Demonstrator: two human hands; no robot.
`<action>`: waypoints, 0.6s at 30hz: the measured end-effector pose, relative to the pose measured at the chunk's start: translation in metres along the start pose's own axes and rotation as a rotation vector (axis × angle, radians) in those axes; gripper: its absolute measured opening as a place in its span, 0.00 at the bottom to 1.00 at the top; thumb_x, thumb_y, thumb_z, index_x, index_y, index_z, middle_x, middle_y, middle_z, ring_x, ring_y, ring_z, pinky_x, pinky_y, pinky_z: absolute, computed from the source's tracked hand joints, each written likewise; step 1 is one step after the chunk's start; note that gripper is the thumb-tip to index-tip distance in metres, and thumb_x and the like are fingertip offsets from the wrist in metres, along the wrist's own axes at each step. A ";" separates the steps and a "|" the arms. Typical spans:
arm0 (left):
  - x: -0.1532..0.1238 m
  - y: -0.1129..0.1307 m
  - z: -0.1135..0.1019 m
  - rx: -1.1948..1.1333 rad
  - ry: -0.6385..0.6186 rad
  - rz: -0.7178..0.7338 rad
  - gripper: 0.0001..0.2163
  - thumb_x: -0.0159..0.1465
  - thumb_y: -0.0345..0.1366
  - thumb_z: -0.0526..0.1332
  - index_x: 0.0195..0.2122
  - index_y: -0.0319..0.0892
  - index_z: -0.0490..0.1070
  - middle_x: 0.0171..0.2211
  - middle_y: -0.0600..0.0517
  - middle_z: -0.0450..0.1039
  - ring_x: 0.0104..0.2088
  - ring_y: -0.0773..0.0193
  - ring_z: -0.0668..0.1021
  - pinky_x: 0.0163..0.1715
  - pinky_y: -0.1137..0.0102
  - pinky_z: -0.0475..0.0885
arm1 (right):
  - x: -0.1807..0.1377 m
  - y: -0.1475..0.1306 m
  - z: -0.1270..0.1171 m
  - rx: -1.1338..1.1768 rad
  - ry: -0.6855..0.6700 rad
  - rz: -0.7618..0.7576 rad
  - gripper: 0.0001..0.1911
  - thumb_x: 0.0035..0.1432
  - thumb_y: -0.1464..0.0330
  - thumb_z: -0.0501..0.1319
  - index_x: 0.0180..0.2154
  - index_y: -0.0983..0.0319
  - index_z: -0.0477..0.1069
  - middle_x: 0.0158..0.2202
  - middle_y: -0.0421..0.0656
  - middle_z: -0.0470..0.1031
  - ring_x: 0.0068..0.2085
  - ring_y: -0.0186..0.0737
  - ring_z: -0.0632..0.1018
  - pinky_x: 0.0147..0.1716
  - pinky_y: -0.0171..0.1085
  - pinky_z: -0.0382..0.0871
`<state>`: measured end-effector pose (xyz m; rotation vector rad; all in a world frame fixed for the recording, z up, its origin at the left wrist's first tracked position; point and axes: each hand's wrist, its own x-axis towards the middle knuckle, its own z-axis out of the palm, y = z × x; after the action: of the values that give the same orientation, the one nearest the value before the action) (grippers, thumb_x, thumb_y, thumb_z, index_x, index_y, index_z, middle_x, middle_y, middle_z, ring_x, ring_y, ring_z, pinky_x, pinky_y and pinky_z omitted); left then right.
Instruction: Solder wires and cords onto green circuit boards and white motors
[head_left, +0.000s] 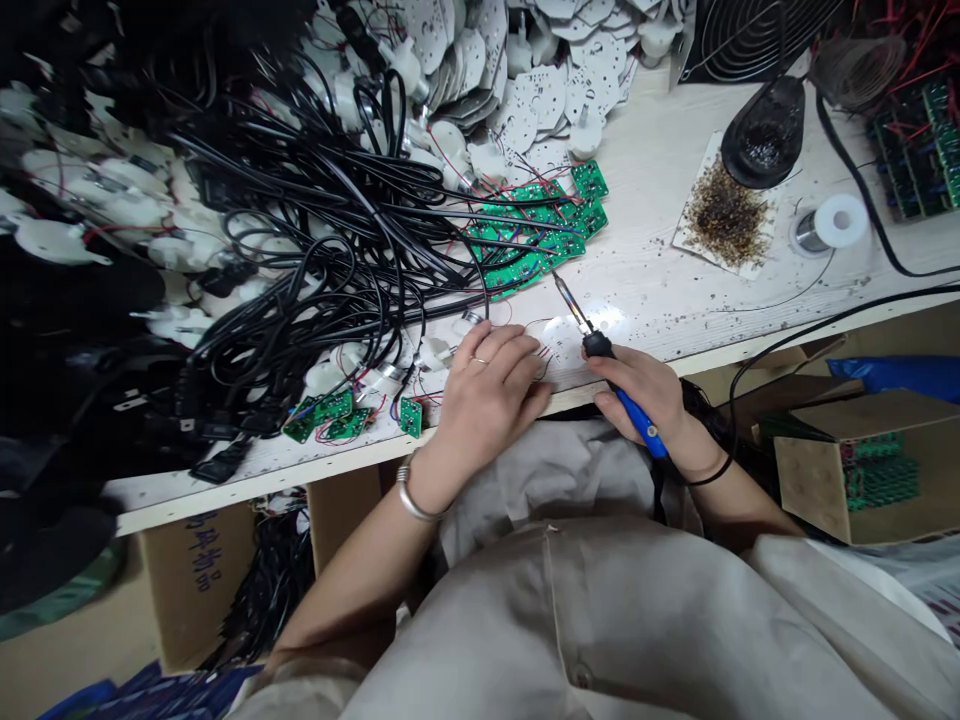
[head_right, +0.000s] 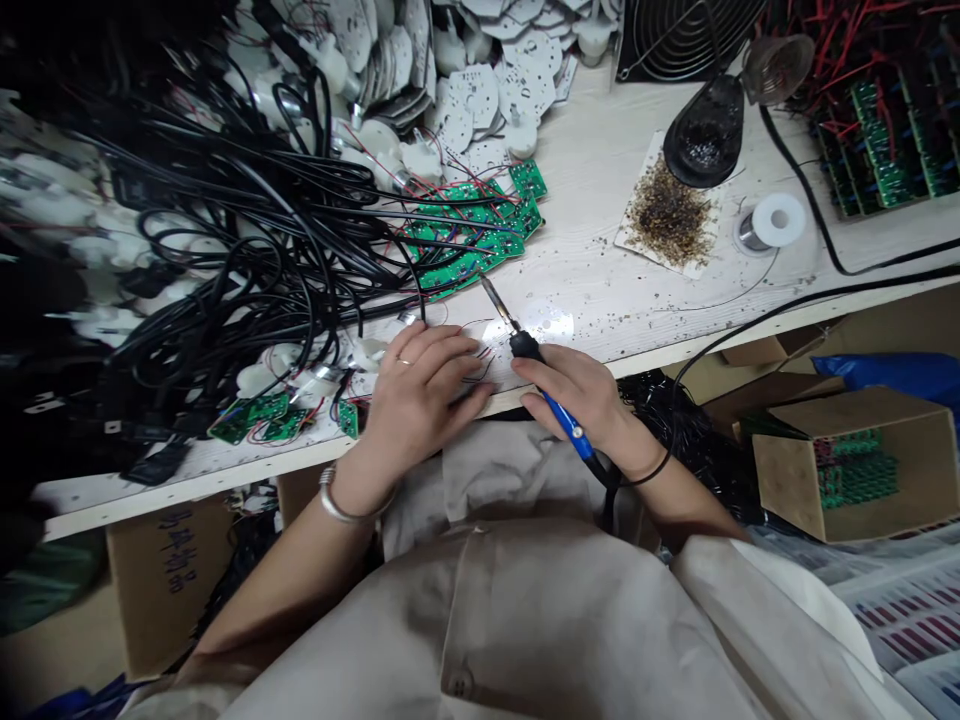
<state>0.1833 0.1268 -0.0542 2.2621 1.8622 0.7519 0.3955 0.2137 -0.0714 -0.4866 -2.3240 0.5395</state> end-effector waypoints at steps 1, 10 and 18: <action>-0.001 -0.003 -0.007 -0.017 -0.033 0.031 0.10 0.62 0.37 0.62 0.44 0.42 0.73 0.48 0.46 0.76 0.54 0.53 0.74 0.59 0.52 0.66 | 0.000 0.000 0.001 -0.030 0.002 -0.012 0.23 0.61 0.68 0.58 0.57 0.60 0.63 0.45 0.49 0.78 0.45 0.43 0.80 0.43 0.40 0.79; 0.004 -0.028 -0.054 -0.070 -0.251 0.184 0.13 0.66 0.33 0.56 0.51 0.44 0.71 0.52 0.46 0.74 0.55 0.54 0.74 0.56 0.57 0.73 | -0.007 0.001 0.005 -0.073 0.019 0.009 0.23 0.62 0.67 0.58 0.58 0.57 0.62 0.47 0.47 0.78 0.45 0.42 0.80 0.41 0.38 0.78; 0.018 -0.034 -0.055 0.049 -0.128 0.109 0.09 0.66 0.37 0.56 0.40 0.45 0.75 0.36 0.50 0.77 0.37 0.60 0.79 0.36 0.66 0.75 | -0.009 0.002 0.007 -0.090 0.020 0.021 0.23 0.61 0.67 0.58 0.58 0.57 0.61 0.46 0.47 0.78 0.45 0.41 0.80 0.42 0.39 0.79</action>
<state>0.1311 0.1403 -0.0141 2.3963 1.7314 0.5669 0.3975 0.2096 -0.0821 -0.5566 -2.3336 0.4390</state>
